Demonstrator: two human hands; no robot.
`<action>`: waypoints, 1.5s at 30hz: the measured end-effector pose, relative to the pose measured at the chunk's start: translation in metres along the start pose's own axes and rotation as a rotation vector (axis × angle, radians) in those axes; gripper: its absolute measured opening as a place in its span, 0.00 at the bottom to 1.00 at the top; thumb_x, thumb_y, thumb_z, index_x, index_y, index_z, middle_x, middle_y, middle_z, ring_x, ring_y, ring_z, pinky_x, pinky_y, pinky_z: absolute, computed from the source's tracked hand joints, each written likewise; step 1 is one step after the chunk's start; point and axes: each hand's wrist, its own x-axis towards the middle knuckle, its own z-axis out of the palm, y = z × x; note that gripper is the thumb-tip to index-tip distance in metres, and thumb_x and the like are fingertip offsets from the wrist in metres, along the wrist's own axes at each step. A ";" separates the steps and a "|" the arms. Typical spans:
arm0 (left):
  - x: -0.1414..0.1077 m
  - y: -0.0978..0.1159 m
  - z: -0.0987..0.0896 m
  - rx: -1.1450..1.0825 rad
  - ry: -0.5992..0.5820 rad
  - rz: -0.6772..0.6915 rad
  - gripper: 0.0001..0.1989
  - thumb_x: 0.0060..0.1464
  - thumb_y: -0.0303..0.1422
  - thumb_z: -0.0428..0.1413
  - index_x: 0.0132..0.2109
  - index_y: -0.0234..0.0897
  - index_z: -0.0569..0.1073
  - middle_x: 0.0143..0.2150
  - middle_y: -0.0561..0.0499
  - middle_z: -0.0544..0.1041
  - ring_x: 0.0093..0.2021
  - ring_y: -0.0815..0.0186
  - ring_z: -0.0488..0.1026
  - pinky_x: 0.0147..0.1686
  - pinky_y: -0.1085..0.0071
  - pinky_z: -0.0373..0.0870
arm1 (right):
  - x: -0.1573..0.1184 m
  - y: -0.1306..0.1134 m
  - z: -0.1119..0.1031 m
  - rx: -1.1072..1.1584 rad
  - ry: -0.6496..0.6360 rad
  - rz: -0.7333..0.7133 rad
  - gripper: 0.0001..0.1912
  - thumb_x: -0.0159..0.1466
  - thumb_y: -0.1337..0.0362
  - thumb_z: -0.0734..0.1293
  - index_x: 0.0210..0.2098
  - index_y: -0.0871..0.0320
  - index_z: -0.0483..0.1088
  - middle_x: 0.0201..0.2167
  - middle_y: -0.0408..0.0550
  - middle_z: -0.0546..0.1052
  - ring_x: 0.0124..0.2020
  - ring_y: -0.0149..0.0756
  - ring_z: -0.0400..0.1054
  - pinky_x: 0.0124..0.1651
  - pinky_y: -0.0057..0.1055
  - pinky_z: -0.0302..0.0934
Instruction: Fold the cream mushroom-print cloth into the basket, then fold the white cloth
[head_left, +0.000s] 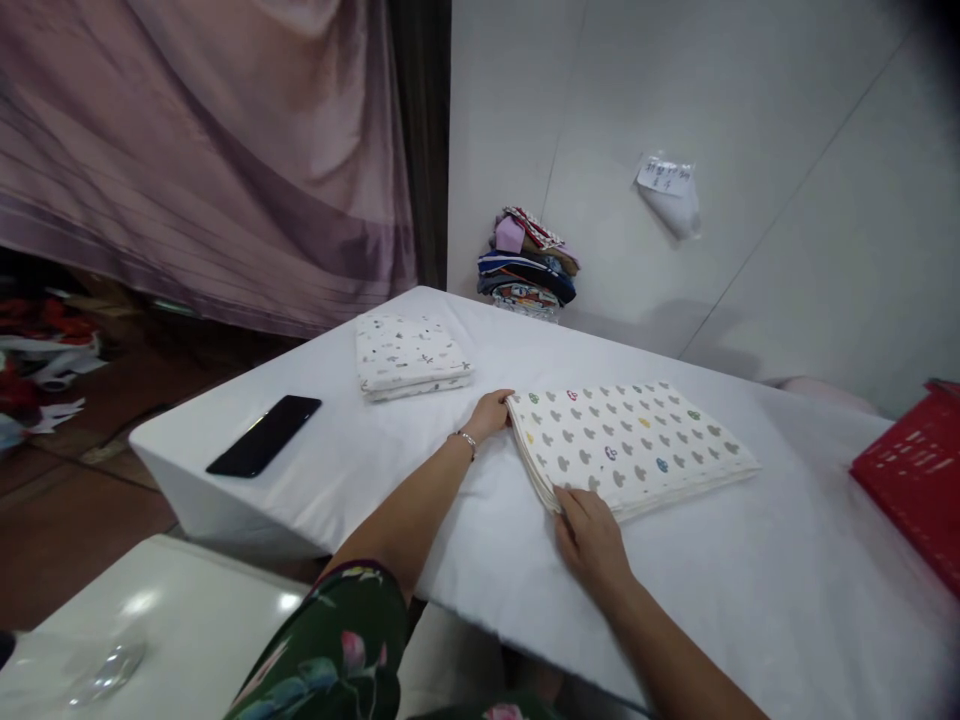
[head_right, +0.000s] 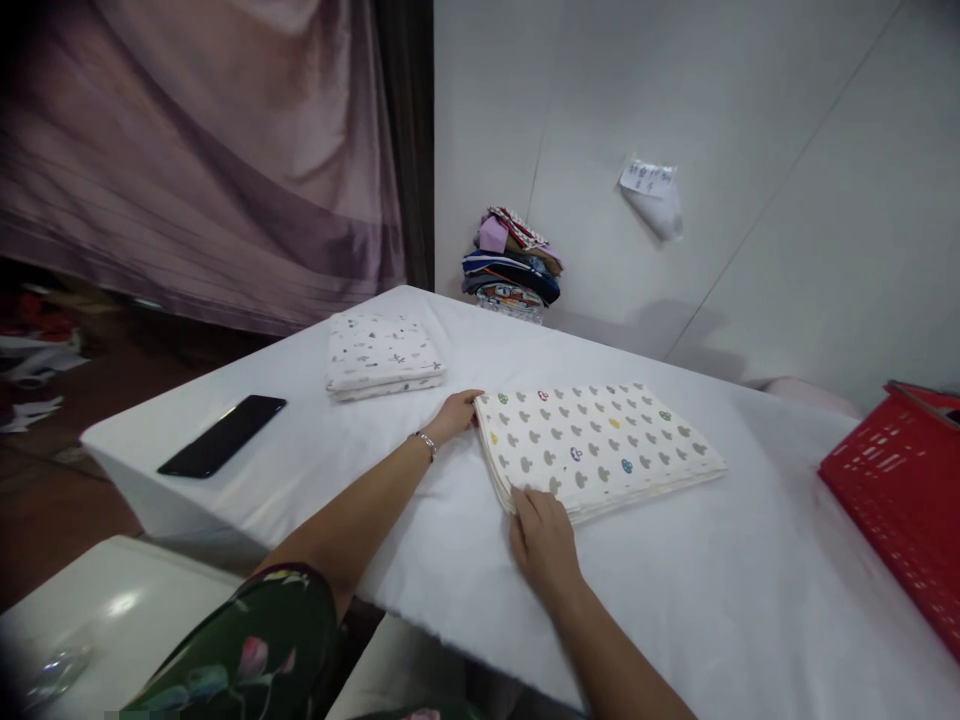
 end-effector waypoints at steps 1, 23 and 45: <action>0.001 -0.001 -0.002 0.031 -0.009 0.026 0.19 0.47 0.23 0.50 0.46 0.37 0.75 0.29 0.50 0.78 0.25 0.69 0.72 0.29 0.73 0.69 | 0.000 0.000 0.000 0.003 -0.002 0.001 0.18 0.63 0.68 0.57 0.52 0.58 0.64 0.39 0.54 0.71 0.41 0.41 0.65 0.41 0.38 0.62; -0.011 0.001 -0.017 0.533 0.092 0.245 0.14 0.52 0.28 0.48 0.43 0.44 0.75 0.43 0.51 0.77 0.45 0.62 0.71 0.47 0.69 0.64 | -0.002 0.005 0.002 -0.012 -0.037 -0.054 0.19 0.62 0.70 0.57 0.53 0.60 0.63 0.40 0.54 0.70 0.41 0.42 0.63 0.41 0.38 0.60; -0.017 -0.003 -0.017 0.532 0.194 0.167 0.14 0.54 0.32 0.48 0.44 0.44 0.75 0.43 0.53 0.78 0.42 0.65 0.72 0.39 0.73 0.65 | 0.005 -0.014 -0.003 -0.174 -0.100 0.034 0.17 0.61 0.68 0.59 0.49 0.63 0.65 0.38 0.53 0.69 0.39 0.41 0.60 0.40 0.36 0.55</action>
